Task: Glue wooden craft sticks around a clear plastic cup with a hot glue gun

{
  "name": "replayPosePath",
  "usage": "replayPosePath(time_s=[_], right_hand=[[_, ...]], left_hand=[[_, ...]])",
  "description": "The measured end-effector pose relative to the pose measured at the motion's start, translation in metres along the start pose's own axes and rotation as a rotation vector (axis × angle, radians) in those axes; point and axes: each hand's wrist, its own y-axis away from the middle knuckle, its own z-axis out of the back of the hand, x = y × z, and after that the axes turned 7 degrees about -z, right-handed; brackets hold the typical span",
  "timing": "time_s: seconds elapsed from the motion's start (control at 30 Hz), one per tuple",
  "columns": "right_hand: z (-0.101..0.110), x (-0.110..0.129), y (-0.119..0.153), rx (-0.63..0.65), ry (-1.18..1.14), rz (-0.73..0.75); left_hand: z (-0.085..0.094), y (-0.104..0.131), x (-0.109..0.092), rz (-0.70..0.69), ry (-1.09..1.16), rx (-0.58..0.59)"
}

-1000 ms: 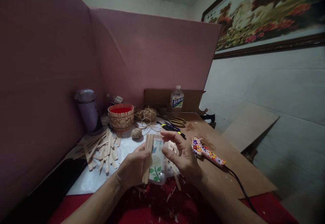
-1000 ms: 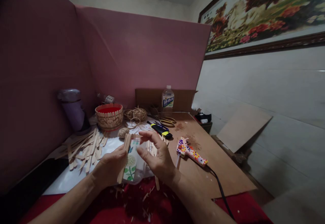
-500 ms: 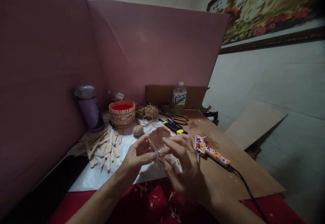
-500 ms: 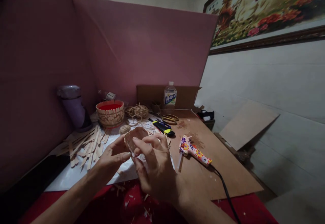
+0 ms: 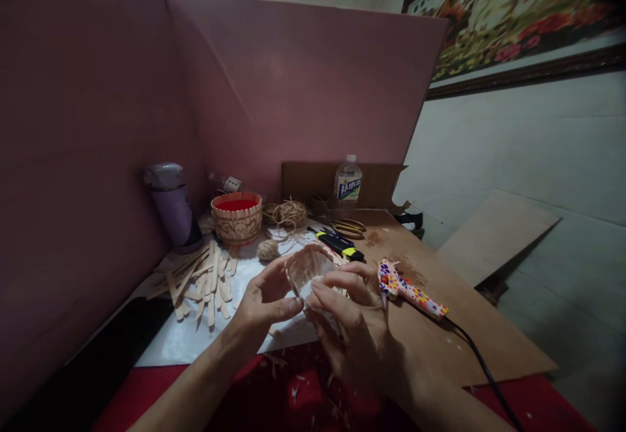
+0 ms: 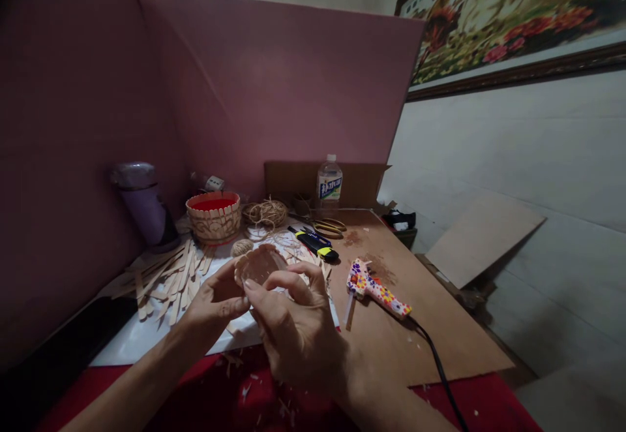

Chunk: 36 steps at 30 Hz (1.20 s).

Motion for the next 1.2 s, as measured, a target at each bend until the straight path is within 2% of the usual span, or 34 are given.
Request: replayPosePath(time_s=[0.23,0.37,0.47,0.53,0.63,0.73,0.83,0.97,1.2], right_hand=[[0.002,0.003,-0.001,-0.01,0.025,0.045],[0.002,0.005,-0.006,-0.121,0.044,0.087],[0.002,0.005,-0.007,-0.122,-0.023,0.077],[0.003,0.005,-0.006,-0.093,-0.164,-0.031],[0.004,0.004,-0.004,-0.041,-0.535,-0.329],[0.003,-0.002,-0.006,0.021,-0.927,-0.598],[0.0,-0.013,-0.01,0.095,-1.246,-0.767],[-0.005,-0.023,-0.01,0.157,-1.475,-0.896],[-0.008,-0.027,-0.01,0.156,-1.439,-0.921]], left_hand=[[0.005,-0.001,0.002,0.001,-0.036,-0.017],[0.004,0.0,0.0,-0.034,-0.046,-0.028],[0.005,0.001,0.0,-0.078,-0.083,-0.017],[0.007,0.002,0.0,-0.093,-0.132,-0.035],[0.008,0.002,-0.004,-0.136,-0.229,-0.046],[0.008,0.002,-0.01,-0.169,-0.302,-0.001],[0.008,0.003,-0.013,-0.121,-0.319,0.052],[0.01,0.004,-0.011,0.017,-0.311,0.044],[0.004,0.003,-0.008,0.098,-0.248,-0.066]])
